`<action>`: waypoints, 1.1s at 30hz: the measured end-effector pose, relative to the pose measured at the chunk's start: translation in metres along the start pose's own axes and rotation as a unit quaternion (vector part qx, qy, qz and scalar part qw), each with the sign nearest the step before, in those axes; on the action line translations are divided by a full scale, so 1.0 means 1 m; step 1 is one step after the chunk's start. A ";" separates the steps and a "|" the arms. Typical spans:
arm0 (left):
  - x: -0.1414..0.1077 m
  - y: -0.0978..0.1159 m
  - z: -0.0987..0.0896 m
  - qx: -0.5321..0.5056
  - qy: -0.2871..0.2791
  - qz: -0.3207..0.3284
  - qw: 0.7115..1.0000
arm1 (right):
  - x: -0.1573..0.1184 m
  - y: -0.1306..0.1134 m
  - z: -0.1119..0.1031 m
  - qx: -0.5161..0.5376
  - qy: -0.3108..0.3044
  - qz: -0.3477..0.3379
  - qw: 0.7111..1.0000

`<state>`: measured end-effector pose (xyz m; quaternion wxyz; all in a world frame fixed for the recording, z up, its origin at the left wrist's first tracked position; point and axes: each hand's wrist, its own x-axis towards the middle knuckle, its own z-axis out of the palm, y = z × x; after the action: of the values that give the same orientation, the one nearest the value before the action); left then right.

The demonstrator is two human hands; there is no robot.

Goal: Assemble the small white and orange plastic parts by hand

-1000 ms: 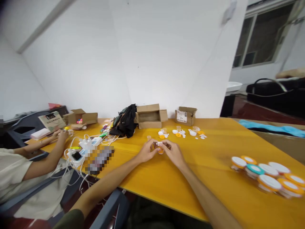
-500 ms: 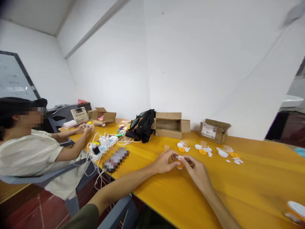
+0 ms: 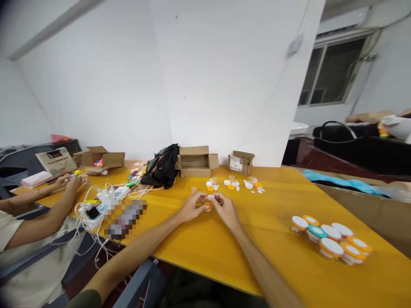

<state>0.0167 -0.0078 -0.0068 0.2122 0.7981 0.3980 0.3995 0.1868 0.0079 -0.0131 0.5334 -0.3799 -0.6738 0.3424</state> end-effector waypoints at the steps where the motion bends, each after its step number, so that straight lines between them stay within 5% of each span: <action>1: 0.000 0.000 0.000 0.000 -0.001 0.000 1.000 | 0.000 0.001 0.000 0.001 0.001 -0.001 1.000; 33: 0.006 0.008 -0.010 0.082 -0.038 0.018 0.996 | -0.002 -0.004 0.002 0.028 0.006 0.018 0.999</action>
<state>0.0141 -0.0077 0.0068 0.1540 0.8344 0.4070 0.3384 0.1845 0.0039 -0.0107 0.5414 -0.3790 -0.6536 0.3689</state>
